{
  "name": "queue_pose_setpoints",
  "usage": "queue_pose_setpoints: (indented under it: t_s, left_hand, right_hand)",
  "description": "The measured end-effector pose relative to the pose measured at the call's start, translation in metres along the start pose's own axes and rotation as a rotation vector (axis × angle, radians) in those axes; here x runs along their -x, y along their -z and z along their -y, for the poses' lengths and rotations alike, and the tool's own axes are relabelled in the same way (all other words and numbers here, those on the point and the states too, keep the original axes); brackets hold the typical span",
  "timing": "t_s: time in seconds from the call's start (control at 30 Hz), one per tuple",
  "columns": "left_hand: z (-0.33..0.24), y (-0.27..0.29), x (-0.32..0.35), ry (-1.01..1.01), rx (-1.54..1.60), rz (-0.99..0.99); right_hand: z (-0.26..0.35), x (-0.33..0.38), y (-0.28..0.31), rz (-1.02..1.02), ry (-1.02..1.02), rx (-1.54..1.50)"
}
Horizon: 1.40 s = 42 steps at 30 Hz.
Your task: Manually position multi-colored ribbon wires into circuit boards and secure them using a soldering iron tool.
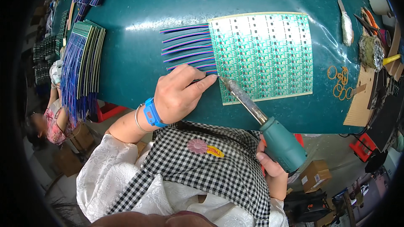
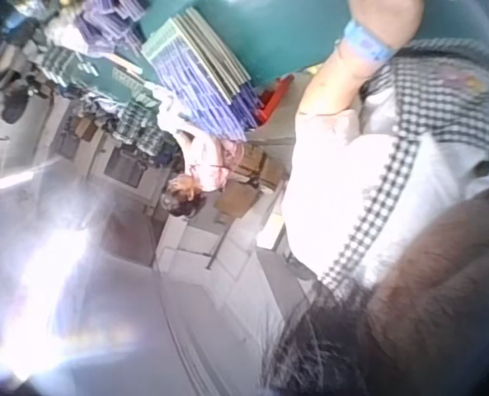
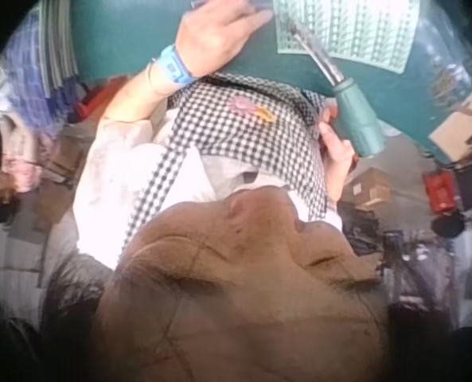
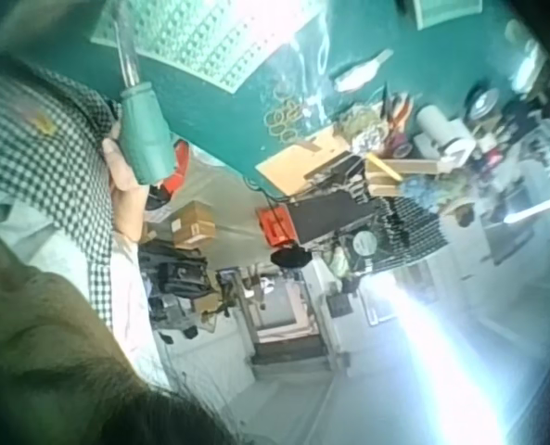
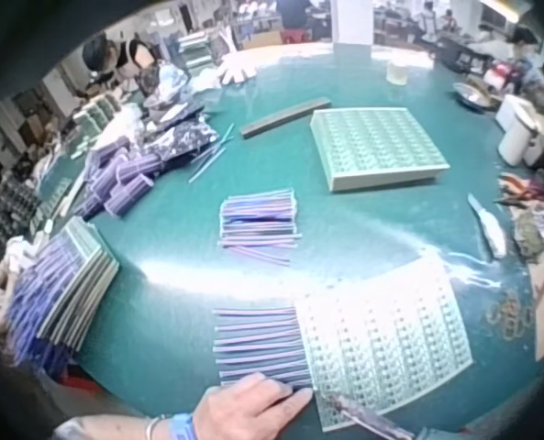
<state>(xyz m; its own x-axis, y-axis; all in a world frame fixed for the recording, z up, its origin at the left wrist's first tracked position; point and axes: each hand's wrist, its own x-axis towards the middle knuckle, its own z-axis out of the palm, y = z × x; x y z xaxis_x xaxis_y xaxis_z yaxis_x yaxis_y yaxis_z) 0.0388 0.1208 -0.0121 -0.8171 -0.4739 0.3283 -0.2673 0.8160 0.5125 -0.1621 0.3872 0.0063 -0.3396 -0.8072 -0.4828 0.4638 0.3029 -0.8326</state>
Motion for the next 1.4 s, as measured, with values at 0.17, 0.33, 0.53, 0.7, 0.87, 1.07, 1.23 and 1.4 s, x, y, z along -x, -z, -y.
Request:
queue_pose_setpoints:
  t_s: [0.17, 0.33, 0.53, 0.7, 0.87, 1.07, 1.23, 1.4]
  left_hand:
    - [-0.001, 0.0, 0.0, 0.003, -0.007, -0.006]
    - [0.0, 0.0, -0.001, -0.004, -0.007, -0.003]
    - [-0.001, 0.002, -0.002, -0.01, -0.005, -0.003]
    - [-0.002, 0.002, -0.003, -0.012, -0.015, -0.009]
    - [-0.001, 0.001, -0.002, -0.016, -0.007, -0.015]
    - [0.0, 0.002, -0.002, -0.016, -0.003, -0.001]
    - [0.0, 0.001, -0.001, -0.015, 0.009, -0.002]
    - [0.003, 0.001, 0.0, -0.064, -0.011, 0.017]
  right_hand:
    - [0.001, -0.004, -0.001, -0.003, -0.018, 0.005]
    - [0.001, -0.008, 0.001, 0.036, -0.019, 0.053]
    - [-0.009, -0.01, 0.012, 0.133, 0.049, 0.173]
    - [0.014, -0.009, -0.013, -0.008, -0.002, -0.067]
    - [0.013, -0.006, -0.011, -0.006, 0.006, -0.007]
    - [-0.003, -0.009, -0.002, 0.036, 0.05, 0.042]
    - [0.002, -0.009, -0.001, 0.045, 0.028, 0.057]
    - [0.015, -0.005, -0.012, -0.037, -0.014, -0.022]
